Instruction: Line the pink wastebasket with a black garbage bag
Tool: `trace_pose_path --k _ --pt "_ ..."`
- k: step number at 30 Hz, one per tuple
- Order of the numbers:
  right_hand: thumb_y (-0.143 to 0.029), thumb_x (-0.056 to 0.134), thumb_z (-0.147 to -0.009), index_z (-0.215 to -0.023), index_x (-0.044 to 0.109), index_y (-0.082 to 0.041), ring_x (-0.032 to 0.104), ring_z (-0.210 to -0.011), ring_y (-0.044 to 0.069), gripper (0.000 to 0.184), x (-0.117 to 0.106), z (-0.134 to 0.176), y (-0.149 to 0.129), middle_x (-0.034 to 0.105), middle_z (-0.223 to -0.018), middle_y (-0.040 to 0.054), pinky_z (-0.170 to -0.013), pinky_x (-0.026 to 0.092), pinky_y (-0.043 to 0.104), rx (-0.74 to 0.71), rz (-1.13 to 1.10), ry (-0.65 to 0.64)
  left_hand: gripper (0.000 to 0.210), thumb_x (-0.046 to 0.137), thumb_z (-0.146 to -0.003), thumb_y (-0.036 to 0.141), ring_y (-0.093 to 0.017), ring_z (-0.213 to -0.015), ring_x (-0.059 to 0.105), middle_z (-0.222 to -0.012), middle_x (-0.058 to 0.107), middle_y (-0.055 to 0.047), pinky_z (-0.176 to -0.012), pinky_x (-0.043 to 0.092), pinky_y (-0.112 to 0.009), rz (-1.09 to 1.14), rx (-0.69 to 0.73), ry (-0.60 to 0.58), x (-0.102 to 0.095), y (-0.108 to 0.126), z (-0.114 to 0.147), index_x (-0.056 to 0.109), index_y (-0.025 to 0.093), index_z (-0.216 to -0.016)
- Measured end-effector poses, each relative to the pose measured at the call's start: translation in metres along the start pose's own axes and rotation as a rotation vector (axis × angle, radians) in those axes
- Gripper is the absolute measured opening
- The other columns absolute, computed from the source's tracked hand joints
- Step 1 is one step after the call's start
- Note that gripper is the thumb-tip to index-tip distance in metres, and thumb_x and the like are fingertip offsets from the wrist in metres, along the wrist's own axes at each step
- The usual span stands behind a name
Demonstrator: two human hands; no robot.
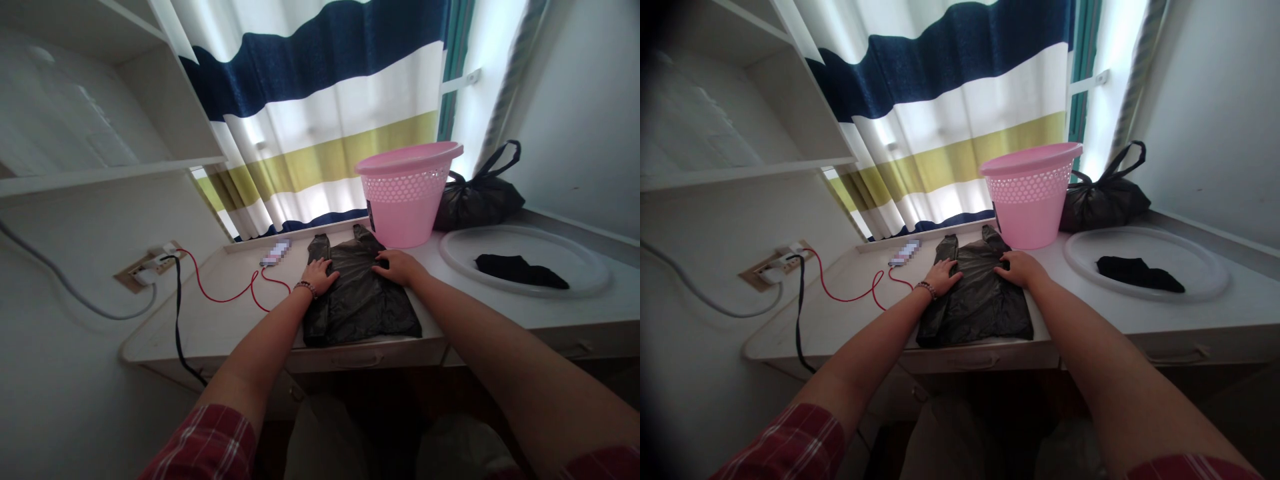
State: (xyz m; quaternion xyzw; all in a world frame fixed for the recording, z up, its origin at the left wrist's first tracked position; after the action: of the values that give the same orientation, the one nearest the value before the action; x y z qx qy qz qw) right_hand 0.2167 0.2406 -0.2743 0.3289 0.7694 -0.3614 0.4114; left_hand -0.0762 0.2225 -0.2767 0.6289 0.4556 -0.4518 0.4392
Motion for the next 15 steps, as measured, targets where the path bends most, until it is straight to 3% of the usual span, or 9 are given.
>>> trace_pose_path --k 6,15 --pt "-0.056 0.058 -0.083 -0.119 0.065 -0.021 0.057 -0.118 0.027 0.051 -0.0010 0.0003 -0.0005 0.063 -0.127 0.0087 -0.105 0.041 0.037 -0.008 -0.002 -0.002 0.082 0.037 -0.085 0.074 -0.034 -0.143 0.025 -0.157 0.027 -0.009 -0.116 0.019 -0.045 -0.034 -0.021 -0.049 0.0026 -0.0006 -0.0036 0.037 0.021 -0.147" --pt "-0.056 0.058 -0.082 -0.119 0.065 -0.022 0.057 -0.118 0.027 0.051 -0.0010 0.0001 -0.0006 0.064 -0.125 0.0082 -0.104 0.041 0.037 -0.001 -0.010 0.002 0.088 0.035 -0.084 0.075 -0.034 -0.143 0.023 -0.157 0.026 -0.011 -0.115 0.021 -0.044 -0.033 -0.020 -0.038 0.0044 -0.0030 -0.0034 0.033 0.015 -0.149"
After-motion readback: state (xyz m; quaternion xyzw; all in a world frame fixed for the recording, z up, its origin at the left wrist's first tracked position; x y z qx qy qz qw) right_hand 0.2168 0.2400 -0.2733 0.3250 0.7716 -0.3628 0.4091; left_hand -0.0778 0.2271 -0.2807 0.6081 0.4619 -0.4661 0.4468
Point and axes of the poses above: each hand's wrist, its own z-axis away from the middle knuckle, its own x-axis out of the palm, y = z × x, the point moved 2 cm from there along -z, towards the middle knuckle
